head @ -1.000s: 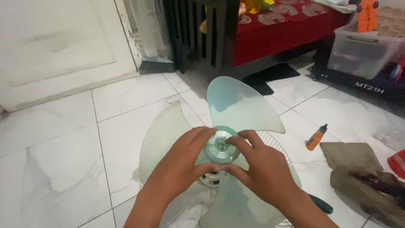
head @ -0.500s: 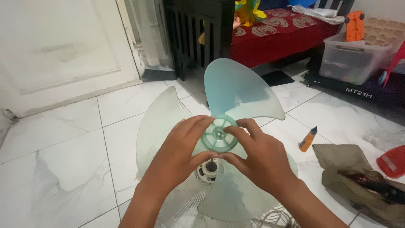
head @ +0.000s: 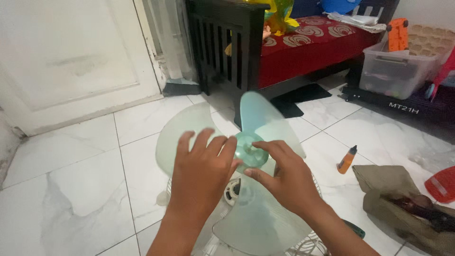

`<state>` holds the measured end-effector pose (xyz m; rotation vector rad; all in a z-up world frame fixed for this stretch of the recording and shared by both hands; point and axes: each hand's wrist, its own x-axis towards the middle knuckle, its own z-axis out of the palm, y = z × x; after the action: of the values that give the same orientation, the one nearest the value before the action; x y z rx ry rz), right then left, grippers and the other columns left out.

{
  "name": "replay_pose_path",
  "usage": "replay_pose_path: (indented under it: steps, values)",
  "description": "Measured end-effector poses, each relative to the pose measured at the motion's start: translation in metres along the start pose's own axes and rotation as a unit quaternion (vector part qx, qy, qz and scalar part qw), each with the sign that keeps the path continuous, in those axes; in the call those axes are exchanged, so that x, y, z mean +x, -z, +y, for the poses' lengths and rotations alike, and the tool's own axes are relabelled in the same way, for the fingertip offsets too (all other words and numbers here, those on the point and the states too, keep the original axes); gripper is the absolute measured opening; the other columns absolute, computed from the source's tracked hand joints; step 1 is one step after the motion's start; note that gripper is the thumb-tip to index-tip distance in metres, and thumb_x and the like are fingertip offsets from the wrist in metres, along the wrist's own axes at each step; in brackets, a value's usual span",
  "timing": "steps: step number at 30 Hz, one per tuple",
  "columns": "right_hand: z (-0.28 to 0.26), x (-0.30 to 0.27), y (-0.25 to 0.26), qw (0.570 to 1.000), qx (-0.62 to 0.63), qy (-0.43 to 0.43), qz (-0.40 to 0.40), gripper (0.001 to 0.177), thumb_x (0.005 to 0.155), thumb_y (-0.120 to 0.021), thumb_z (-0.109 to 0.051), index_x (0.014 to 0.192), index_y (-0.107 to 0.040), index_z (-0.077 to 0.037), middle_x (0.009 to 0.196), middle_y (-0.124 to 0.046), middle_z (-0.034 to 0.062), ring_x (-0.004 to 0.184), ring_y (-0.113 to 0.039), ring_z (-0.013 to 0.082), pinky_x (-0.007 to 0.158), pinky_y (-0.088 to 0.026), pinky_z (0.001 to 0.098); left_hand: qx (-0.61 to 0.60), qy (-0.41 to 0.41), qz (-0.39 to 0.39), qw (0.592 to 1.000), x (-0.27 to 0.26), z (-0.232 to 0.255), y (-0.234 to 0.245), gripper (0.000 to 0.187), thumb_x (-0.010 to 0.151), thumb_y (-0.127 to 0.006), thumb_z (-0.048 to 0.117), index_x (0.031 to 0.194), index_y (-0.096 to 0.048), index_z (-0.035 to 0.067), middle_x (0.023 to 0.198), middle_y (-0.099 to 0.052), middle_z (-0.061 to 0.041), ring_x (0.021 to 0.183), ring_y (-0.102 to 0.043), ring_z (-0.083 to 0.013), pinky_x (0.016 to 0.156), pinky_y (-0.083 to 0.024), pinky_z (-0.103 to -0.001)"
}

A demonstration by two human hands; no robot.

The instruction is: The person disassembles a standing electric fan by hand and with a screwdriver. They remove the front grille, the fan blades, and the central hub nut, then proceed to unscrew the motor housing from the fan's neck.

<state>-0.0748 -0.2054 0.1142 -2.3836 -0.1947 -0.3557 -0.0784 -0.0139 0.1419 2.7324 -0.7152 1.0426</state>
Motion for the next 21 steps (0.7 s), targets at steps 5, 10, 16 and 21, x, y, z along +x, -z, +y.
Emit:
replay_pose_path:
  steps: [5,10,16,21]
  values:
    - [0.021,0.004,-0.02,0.963,0.26,-0.063,-0.033,0.063,0.087,-0.074,-0.043,0.138,-0.061,-0.009,0.113,-0.068,0.006,0.068,-0.07,0.0108,0.056,-0.058,0.0284,-0.004,0.02,0.307,0.951,-0.011,-0.008,-0.005,0.054,0.088,-0.084,0.037,0.13,-0.06,0.012,0.139,-0.056,-0.013,0.138,-0.045,-0.0326,0.113,-0.034,-0.055]
    - [0.043,0.007,-0.042,0.88,0.403,-0.244,-0.066,0.059,0.091,-0.065,-0.049,0.137,-0.065,-0.01,0.076,-0.057,0.0065,0.053,-0.047,0.0099,0.048,-0.042,0.0253,-0.287,0.272,0.248,0.884,-0.013,-0.013,-0.031,0.059,0.095,-0.074,0.035,0.141,-0.052,0.006,0.149,-0.048,-0.018,0.143,-0.046,-0.0322,0.113,-0.042,-0.049]
    - [0.05,0.014,-0.045,0.869,0.447,-0.201,-0.062,0.065,0.088,-0.064,-0.053,0.132,-0.064,-0.005,0.057,-0.051,0.0066,0.044,-0.046,0.0142,0.043,-0.037,0.0286,-0.568,0.469,0.099,0.669,-0.017,0.01,-0.06,0.069,0.084,-0.071,0.037,0.144,-0.049,0.01,0.151,-0.05,-0.012,0.135,-0.056,-0.0295,0.106,-0.05,-0.044]
    - [0.047,0.011,-0.043,0.865,0.491,-0.105,-0.009,0.067,0.088,-0.061,-0.054,0.136,-0.061,-0.006,0.071,-0.063,-0.0008,0.054,-0.055,0.0113,0.046,-0.042,0.0263,-0.623,0.465,0.022,0.628,-0.01,0.027,-0.075,0.074,0.082,-0.071,0.038,0.149,-0.051,0.015,0.145,-0.057,-0.013,0.132,-0.06,-0.0289,0.103,-0.053,-0.044]
